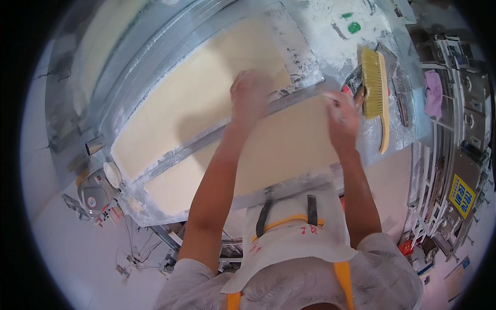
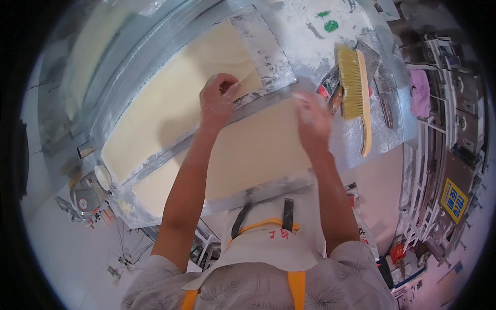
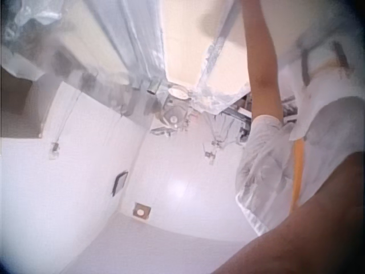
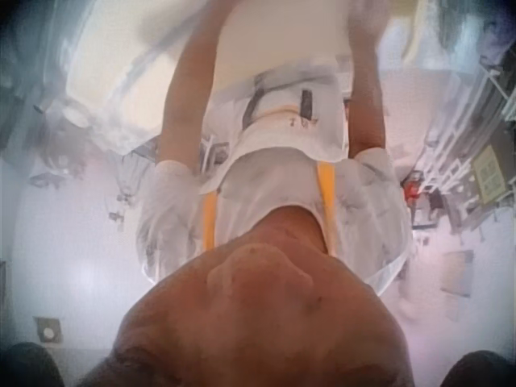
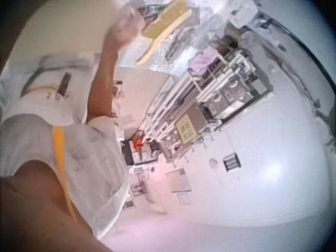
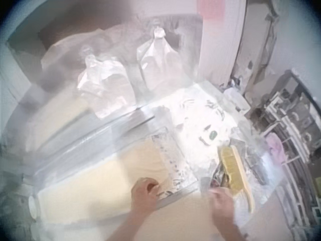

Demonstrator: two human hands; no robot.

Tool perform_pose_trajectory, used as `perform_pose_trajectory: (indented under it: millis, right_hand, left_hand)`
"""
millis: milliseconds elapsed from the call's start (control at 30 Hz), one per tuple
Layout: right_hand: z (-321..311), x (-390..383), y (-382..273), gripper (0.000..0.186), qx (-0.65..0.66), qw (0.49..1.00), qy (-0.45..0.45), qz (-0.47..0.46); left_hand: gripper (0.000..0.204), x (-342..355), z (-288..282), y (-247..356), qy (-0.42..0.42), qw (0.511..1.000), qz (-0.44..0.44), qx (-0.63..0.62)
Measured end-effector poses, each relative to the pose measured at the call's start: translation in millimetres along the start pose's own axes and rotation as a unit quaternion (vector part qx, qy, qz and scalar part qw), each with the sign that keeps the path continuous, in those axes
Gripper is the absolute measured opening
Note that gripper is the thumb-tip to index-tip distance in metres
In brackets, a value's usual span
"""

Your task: The person folds a large sheet of dough on a metal table, then uses a brush to sweep flour from the surface. The person repeats the folding and brushing process multiple times.

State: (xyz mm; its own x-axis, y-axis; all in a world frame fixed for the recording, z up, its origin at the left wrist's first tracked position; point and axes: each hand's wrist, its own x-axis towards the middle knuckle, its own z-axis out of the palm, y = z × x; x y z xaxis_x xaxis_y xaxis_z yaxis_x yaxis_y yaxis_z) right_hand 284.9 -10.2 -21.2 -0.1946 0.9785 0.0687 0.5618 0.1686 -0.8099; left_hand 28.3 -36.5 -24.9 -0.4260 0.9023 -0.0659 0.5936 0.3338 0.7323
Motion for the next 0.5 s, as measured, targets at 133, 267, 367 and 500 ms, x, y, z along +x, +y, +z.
perform_pose_trajectory:
  millis: [133,267,367,500]
  right_hand:
    - [47,45,-38,0.022,0.165,0.983,-0.084,0.023]
    - [78,75,-47,0.025,0.267,0.938,-0.174,0.135]
    - [92,85,-53,0.028,0.286,0.92,-0.2,0.176]
    - [95,93,-67,0.031,0.286,0.91,-0.21,0.213]
  left_hand:
    - [0.01,15,-19,16,-0.046,0.977,-0.186,-0.091]
    - [0.012,13,-23,-15,-0.037,0.959,-0.163,-0.229]
    - [0.016,15,-26,-20,-0.047,0.941,-0.198,-0.27]
    - [0.02,17,-33,-6,-0.055,0.922,-0.236,-0.303]
